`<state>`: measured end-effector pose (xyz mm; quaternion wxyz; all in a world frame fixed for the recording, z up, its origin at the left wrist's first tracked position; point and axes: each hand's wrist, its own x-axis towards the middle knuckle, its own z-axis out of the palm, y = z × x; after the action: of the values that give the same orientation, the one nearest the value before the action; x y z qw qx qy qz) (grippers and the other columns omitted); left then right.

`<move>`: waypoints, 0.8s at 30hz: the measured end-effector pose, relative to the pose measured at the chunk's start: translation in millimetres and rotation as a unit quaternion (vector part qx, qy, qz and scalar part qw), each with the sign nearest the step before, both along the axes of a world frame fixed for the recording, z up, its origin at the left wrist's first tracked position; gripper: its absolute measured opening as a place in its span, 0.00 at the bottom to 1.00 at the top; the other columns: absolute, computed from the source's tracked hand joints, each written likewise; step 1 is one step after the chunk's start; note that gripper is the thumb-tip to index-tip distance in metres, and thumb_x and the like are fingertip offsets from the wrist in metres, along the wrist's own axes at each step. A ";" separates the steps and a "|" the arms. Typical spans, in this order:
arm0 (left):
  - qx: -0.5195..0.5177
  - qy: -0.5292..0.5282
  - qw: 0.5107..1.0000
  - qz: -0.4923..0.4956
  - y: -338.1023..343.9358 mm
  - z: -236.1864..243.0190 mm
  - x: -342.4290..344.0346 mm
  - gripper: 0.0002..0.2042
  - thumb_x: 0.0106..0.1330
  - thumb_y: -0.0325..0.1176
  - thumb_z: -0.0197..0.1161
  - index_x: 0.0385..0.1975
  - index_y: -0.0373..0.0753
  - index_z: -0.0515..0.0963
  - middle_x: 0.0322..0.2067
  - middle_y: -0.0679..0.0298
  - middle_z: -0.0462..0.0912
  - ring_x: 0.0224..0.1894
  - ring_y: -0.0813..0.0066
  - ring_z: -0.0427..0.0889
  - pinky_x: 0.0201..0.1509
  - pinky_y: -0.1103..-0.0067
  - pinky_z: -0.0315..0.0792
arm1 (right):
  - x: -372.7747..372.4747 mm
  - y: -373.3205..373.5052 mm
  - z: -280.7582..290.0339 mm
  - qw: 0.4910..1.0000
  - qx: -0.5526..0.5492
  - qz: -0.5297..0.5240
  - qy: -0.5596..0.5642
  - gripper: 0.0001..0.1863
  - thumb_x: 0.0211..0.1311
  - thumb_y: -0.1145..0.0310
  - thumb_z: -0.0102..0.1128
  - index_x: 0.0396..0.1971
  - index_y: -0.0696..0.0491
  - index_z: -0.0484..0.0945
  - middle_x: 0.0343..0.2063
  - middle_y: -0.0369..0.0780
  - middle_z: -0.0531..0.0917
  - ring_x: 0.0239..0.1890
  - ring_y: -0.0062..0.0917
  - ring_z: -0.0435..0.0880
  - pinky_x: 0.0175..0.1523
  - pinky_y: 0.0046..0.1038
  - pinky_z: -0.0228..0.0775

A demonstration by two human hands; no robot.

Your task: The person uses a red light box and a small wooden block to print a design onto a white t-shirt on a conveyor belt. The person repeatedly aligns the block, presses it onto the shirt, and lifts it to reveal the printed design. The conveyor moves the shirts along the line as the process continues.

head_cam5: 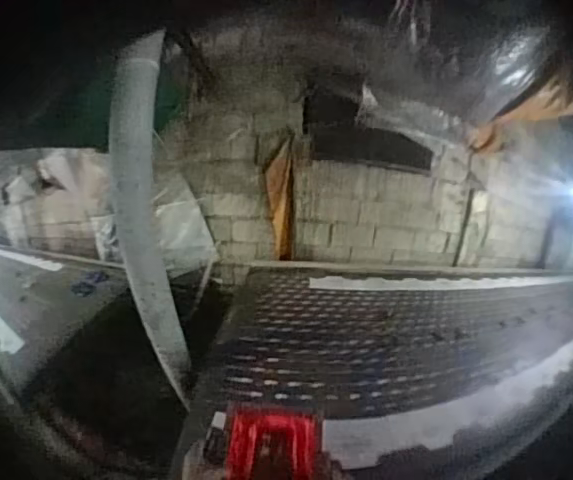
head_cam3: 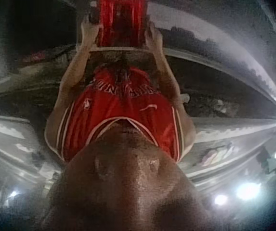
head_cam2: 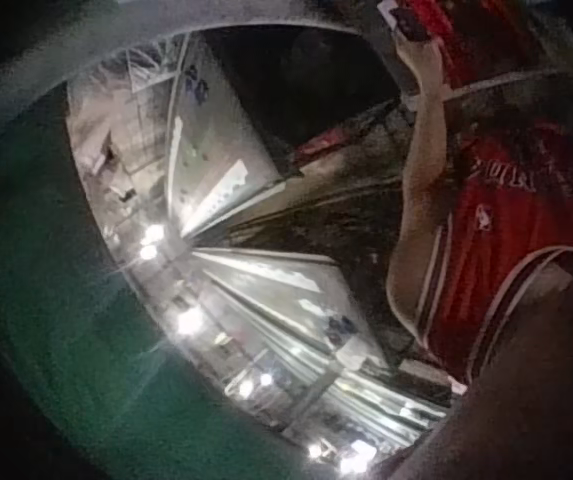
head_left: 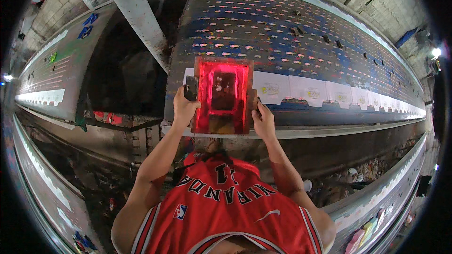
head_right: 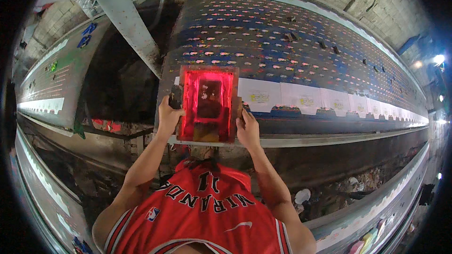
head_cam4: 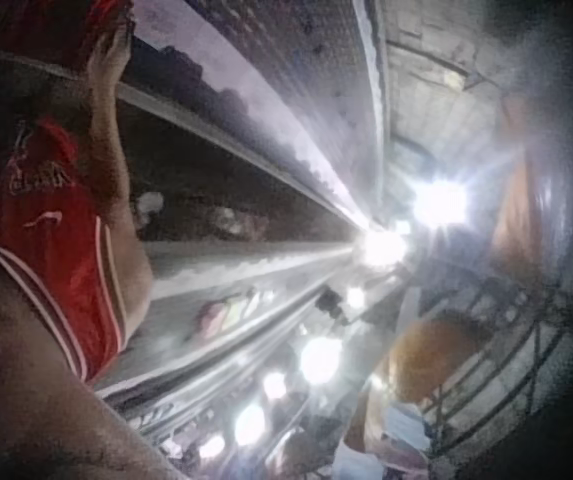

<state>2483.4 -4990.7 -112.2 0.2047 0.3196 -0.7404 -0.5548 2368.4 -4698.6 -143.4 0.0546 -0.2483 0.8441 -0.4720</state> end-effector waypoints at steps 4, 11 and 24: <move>-0.046 0.010 0.999 -0.010 -41.9 -30.5 -10.8 0.25 0.41 0.22 0.72 0.45 0.32 0.76 0.34 0.55 0.85 0.37 0.58 0.85 0.46 0.67 0.78 | -4.4 -42.6 -29.7 0.999 -0.002 -0.029 -0.043 0.26 0.70 0.72 0.62 0.65 0.66 0.74 0.48 0.56 0.83 0.45 0.48 0.85 0.50 0.39 0.77; -0.020 -0.050 0.998 -0.028 -57.6 -76.3 -14.3 0.30 0.40 0.24 0.74 0.50 0.31 0.76 0.36 0.53 0.87 0.40 0.56 0.87 0.48 0.65 0.80 | 1.2 -52.5 -47.6 0.991 0.102 -0.042 -0.071 0.26 0.74 0.71 0.61 0.69 0.61 0.73 0.57 0.52 0.84 0.51 0.34 0.86 0.56 0.30 0.77; 0.000 -0.091 0.995 -0.031 -58.2 -94.9 -28.2 0.32 0.40 0.25 0.73 0.53 0.32 0.78 0.35 0.54 0.88 0.39 0.55 0.88 0.48 0.65 0.80 | 1.7 -53.3 -51.0 0.996 0.039 -0.074 -0.044 0.24 0.71 0.73 0.60 0.65 0.63 0.75 0.52 0.54 0.85 0.45 0.43 0.87 0.50 0.36 0.78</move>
<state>2455.2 -5048.9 -207.1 0.1193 0.3455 -0.7652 -0.5300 2370.2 -4751.9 -194.4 0.0663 -0.1623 0.8747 -0.4518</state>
